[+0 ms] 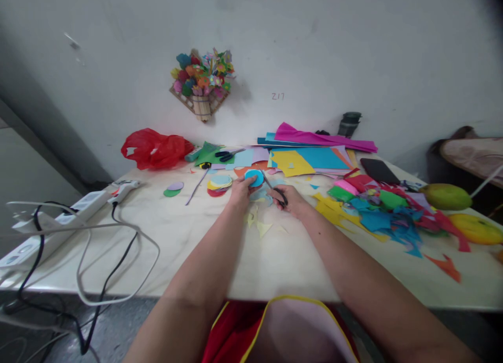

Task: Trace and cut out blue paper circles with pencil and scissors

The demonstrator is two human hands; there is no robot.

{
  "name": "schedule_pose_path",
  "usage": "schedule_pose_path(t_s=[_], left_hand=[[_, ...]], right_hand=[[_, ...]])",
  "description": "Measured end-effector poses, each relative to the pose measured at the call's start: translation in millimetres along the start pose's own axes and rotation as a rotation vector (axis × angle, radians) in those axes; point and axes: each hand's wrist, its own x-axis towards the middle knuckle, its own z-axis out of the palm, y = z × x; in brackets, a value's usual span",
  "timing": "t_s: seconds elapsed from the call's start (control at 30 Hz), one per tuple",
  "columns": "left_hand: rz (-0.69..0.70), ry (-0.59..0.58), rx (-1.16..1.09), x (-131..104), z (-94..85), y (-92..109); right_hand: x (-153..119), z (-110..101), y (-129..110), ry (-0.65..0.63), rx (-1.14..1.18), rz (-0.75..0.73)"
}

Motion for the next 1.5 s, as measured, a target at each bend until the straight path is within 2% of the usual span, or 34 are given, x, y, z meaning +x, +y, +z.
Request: schedule_pose_path(t_s=[1.07,1.5], left_hand=[[-0.01,0.062,-0.039,0.1,0.3,1.7],[0.002,0.039,-0.034,0.6,-1.1,0.5]], right_hand=[[2.6,1.2,0.2,0.029,-0.037,0.018],[2.3,1.1,2.5,0.01,-0.03,0.057]])
